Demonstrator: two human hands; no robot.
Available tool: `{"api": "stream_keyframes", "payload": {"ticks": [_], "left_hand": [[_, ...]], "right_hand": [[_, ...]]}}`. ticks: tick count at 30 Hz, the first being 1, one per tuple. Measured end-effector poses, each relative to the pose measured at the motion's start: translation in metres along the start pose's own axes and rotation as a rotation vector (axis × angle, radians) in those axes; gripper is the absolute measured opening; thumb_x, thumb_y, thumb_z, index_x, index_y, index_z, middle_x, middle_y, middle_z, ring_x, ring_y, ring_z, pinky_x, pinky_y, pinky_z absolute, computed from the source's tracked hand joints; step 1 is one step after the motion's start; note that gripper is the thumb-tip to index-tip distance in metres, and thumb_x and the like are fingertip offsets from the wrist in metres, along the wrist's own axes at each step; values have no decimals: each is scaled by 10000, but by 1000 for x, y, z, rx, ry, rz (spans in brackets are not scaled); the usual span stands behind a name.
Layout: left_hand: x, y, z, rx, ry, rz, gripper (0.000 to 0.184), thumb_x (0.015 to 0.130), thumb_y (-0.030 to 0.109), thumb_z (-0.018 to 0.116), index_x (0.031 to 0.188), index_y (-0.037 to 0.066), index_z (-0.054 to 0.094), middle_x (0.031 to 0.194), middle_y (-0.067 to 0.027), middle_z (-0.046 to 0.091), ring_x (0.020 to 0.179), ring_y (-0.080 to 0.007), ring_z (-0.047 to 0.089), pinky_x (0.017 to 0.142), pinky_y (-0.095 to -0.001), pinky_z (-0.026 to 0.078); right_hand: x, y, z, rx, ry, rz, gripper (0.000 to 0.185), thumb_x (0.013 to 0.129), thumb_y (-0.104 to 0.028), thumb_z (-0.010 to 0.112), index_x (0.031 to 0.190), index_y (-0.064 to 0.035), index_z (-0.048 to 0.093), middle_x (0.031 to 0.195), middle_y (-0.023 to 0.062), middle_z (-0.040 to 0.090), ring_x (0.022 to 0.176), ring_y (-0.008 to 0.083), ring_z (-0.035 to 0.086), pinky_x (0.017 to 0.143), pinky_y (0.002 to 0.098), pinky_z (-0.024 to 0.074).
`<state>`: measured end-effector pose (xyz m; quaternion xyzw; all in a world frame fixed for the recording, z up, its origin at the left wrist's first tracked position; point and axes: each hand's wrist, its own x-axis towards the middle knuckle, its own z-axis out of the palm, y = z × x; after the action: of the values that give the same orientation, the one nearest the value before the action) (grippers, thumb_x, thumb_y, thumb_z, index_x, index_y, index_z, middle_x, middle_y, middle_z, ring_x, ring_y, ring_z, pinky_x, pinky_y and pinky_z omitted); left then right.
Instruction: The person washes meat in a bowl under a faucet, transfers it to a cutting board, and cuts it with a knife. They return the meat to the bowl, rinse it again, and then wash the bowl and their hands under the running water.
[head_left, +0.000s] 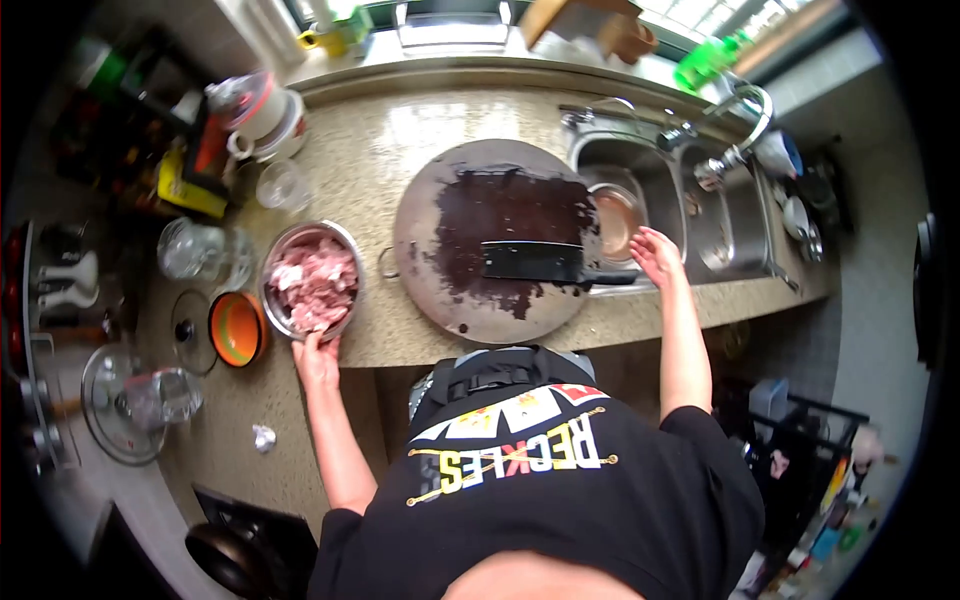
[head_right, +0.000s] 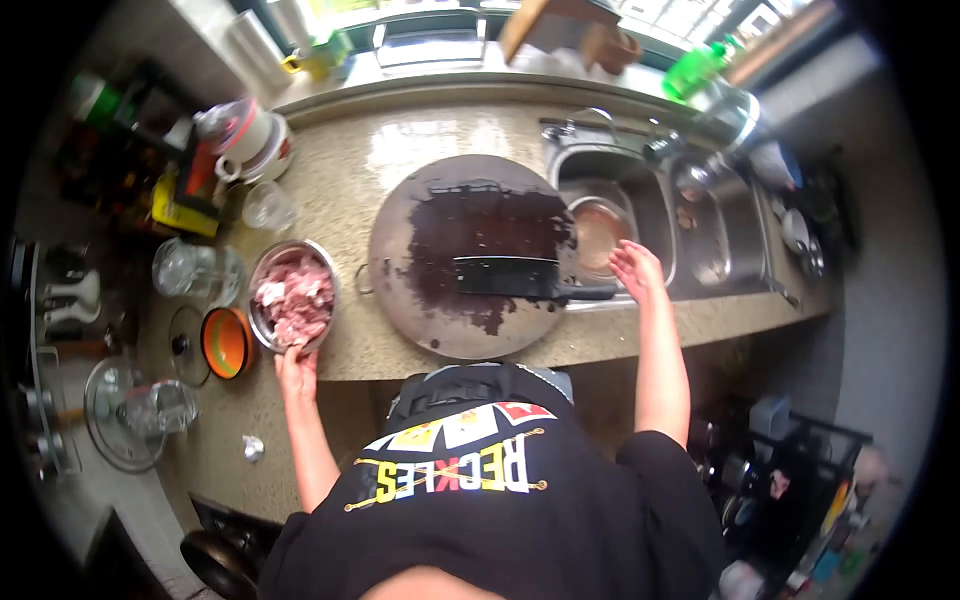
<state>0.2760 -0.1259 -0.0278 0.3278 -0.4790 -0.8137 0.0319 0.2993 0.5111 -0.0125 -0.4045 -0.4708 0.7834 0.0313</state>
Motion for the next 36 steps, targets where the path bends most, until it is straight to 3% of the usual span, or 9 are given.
{"api": "stream_keyframes", "payload": {"ticks": [8,14,20,22,26,29,31,32,36], "left_hand": [[-28,-4,4,-40,107,-100,240,879,178,543,1053,33,463,969,-153,575,822,-290,590,718,-361,526],[-66,-28,26,99,361,-26,404,854,160,547,1216,57,400,972,-138,527,827,-246,548,737,-347,497],[-115,-56,86,194,375,86,426,843,94,541,1241,69,392,972,-89,513,800,-189,525,718,-312,490],[-128,-63,103,279,406,152,413,849,67,527,1239,66,391,962,-79,516,790,-163,522,707,-290,488],[-150,-79,126,311,407,191,384,853,48,514,1222,62,408,962,-65,516,778,-145,523,699,-278,488],[-160,-91,136,299,376,139,334,860,51,505,1188,52,441,985,-54,518,793,-142,532,700,-271,488],[-167,-101,141,310,353,141,328,863,50,500,1185,48,441,987,-59,519,799,-143,534,702,-271,488],[-169,-104,145,322,329,140,323,865,49,496,1183,43,441,990,-64,519,805,-145,536,704,-272,488],[-178,-113,162,341,321,143,303,870,41,481,1172,36,449,1023,-85,519,810,-148,540,703,-265,485]], "right_hand": [[31,30,-46,-9,75,125,208,897,-88,468,1084,-6,510,948,161,583,849,275,603,725,363,519],[88,40,-67,-195,42,182,246,878,-95,494,1107,-6,510,952,141,595,850,231,608,707,314,524],[161,67,-80,-568,26,110,242,841,-87,532,1076,-53,577,953,80,628,836,196,618,699,290,509],[179,84,-79,-1075,9,-284,205,802,-60,530,982,-39,627,917,119,649,838,225,628,725,321,503],[148,57,-58,-1284,-228,-523,195,765,-26,508,906,-30,642,952,198,606,943,343,568,848,408,443],[160,45,-73,-1417,-103,-722,260,753,-5,491,986,-37,600,993,196,583,981,355,539,883,428,415],[150,26,-70,-1323,406,-838,374,728,-6,500,1099,-53,511,1020,191,559,970,387,528,884,443,415],[154,28,-73,-1320,407,-838,374,728,-6,500,1099,-53,511,1020,191,559,970,387,528,884,443,415],[170,45,-97,-1071,371,-241,417,723,-70,606,1113,-44,461,1017,199,553,890,404,574,778,453,487]]}}
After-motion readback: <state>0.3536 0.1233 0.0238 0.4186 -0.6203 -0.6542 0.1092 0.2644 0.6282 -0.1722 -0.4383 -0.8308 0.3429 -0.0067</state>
